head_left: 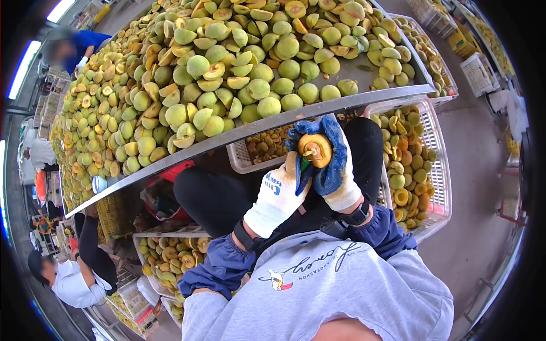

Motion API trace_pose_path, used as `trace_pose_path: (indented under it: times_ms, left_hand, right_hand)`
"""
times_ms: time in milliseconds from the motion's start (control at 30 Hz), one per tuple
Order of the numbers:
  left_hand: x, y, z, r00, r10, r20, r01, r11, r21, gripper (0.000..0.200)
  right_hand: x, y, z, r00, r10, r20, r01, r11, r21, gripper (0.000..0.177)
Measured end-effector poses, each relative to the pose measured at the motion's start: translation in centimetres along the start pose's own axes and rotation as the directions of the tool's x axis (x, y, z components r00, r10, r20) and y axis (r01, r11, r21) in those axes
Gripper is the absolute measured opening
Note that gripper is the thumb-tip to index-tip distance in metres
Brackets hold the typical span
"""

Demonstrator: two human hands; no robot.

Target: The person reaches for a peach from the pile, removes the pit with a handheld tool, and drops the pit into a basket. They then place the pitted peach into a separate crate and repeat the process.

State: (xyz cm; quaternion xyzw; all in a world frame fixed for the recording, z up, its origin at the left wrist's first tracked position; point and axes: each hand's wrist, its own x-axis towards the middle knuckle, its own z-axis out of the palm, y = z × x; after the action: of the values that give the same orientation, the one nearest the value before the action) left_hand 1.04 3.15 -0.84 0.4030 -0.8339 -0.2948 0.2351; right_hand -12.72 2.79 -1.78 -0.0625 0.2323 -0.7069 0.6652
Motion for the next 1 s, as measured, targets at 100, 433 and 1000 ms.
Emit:
trace_pose_path:
  times_ms: [100, 433, 1000]
  left_hand:
    - [0.1, -0.3, -0.1, 0.998, 0.000, 0.057, 0.000, 1.000, -0.003, 0.050]
    - [0.8, -1.0, -0.7, 0.974, -0.024, 0.224, -0.002, 0.994, 0.114, 0.034]
    - [0.0, -1.1, -1.1, 0.996, -0.024, 0.084, 0.024, 1.000, 0.001, 0.051]
  right_hand:
    - [0.0, 0.5, 0.3, 0.998, -0.033, -0.062, 0.026, 0.993, -0.114, 0.032]
    - [0.7, 1.0, -0.7, 0.993, -0.102, 0.063, 0.112, 0.979, -0.169, 0.030]
    - [0.6, 2.1, 0.0, 0.985, -0.134, 0.107, 0.144, 0.985, -0.097, 0.023]
